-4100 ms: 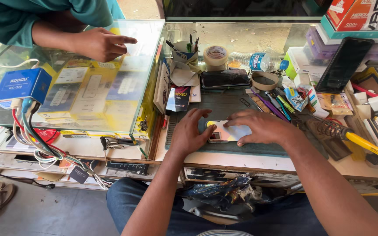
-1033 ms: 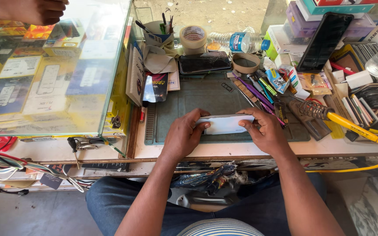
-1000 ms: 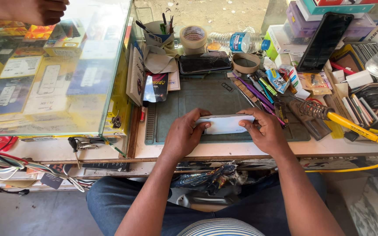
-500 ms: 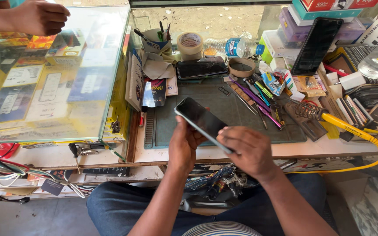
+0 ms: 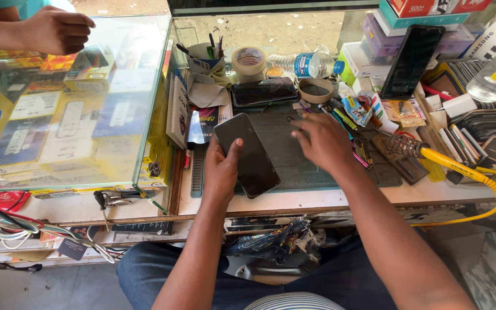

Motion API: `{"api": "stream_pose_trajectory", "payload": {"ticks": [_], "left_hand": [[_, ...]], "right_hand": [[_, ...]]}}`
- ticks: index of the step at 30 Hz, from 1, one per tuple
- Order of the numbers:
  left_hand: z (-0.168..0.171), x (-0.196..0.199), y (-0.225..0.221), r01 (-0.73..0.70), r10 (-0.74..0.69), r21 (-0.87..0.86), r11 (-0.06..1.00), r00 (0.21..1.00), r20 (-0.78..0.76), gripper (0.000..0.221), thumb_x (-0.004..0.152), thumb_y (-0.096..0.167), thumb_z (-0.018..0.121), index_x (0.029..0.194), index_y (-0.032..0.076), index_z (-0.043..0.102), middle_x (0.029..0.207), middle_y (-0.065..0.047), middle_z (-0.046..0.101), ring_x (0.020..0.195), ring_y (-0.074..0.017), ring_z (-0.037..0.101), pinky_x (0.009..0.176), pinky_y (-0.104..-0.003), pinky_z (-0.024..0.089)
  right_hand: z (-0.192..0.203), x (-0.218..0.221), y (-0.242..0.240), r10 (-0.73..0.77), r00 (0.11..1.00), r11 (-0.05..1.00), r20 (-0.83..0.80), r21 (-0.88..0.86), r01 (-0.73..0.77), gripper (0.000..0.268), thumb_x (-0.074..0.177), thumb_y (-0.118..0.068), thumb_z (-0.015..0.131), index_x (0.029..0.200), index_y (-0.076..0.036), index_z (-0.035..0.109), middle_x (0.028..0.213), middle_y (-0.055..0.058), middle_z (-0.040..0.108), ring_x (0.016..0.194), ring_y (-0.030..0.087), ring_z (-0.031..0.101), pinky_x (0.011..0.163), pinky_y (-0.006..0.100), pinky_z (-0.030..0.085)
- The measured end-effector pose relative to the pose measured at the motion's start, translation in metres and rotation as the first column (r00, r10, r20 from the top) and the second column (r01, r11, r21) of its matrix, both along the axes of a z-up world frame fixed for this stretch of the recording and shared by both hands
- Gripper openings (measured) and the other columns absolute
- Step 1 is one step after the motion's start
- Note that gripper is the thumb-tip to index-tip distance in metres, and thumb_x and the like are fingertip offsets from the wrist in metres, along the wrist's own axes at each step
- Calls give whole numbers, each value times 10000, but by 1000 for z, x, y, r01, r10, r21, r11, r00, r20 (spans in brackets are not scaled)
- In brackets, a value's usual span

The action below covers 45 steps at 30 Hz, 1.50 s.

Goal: The person applies adhesive from a tube to the edges of a smartphone back cover. They then place the cover onto the phone chassis and secure it by wrapping multiple rubber bands around the device to hold it in place while the adhesive sets.

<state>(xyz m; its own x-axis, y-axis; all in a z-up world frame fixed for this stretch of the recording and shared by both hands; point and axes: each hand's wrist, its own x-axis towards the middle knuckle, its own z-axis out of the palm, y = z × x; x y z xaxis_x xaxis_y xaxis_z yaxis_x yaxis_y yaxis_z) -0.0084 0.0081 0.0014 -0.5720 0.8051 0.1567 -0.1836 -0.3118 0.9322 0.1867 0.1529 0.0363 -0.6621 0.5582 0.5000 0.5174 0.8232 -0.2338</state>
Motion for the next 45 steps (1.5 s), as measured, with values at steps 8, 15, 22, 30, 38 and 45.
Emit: {"api": "stream_pose_trajectory", "payload": {"ticks": [8, 15, 22, 30, 38, 45], "left_hand": [[-14, -5, 4, 76, -75, -35, 996, 997, 34, 448, 978, 191, 698, 1331, -35, 540, 1123, -144, 694, 968, -159, 662, 797, -300, 579], [-12, -6, 4, 58, -57, -50, 997, 998, 29, 475, 991, 182, 632, 1407, 9, 483, 1220, -112, 688, 1078, -143, 642, 913, -293, 524], [-15, -10, 1, 137, -142, 49, 989, 984, 104, 424, 1029, 194, 609, 1387, -21, 532, 1232, -103, 699, 1110, -151, 637, 989, -303, 493], [-19, -11, 0, 145, -144, 7, 989, 977, 157, 392, 1046, 209, 584, 1370, -10, 554, 1168, -86, 709, 1019, -136, 647, 914, -292, 512], [-26, -25, -2, 100, -94, -2, 995, 939, 332, 368, 1041, 284, 544, 1284, 30, 653, 1077, -46, 743, 958, -112, 672, 879, -263, 518], [-16, -10, -1, 42, -16, -199, 979, 992, 128, 375, 978, 267, 634, 1319, 127, 565, 1066, -22, 736, 940, -91, 639, 863, -244, 504]], "right_hand": [[-24, -41, 44, -277, 936, 959, 217, -2, 284, 119, 892, -242, 755, 899, -127, 784, 991, 104, 719, 972, 331, 696, 795, 484, 549], [-10, -40, 37, -18, 992, 971, -129, -240, -13, 142, 812, -135, 806, 851, -54, 697, 887, 108, 708, 817, 253, 719, 700, 406, 549], [-30, -35, 10, 64, 729, 502, -682, -609, -614, 138, 961, -85, 706, 1079, -29, 661, 898, 46, 728, 766, 101, 708, 673, 277, 592], [-26, -30, -1, 140, 733, 408, -666, -635, -655, 226, 1022, -170, 658, 1186, -28, 722, 863, 82, 767, 795, 129, 748, 726, 296, 625], [-20, -29, -9, 173, 720, 433, -672, -604, -669, 219, 1023, -194, 657, 1194, -65, 701, 886, 75, 777, 841, 124, 756, 725, 272, 600], [-25, -29, -1, 119, 654, 464, -747, -540, -702, 157, 1015, -145, 662, 1152, -72, 684, 926, 45, 759, 841, 123, 752, 679, 270, 593]]}}
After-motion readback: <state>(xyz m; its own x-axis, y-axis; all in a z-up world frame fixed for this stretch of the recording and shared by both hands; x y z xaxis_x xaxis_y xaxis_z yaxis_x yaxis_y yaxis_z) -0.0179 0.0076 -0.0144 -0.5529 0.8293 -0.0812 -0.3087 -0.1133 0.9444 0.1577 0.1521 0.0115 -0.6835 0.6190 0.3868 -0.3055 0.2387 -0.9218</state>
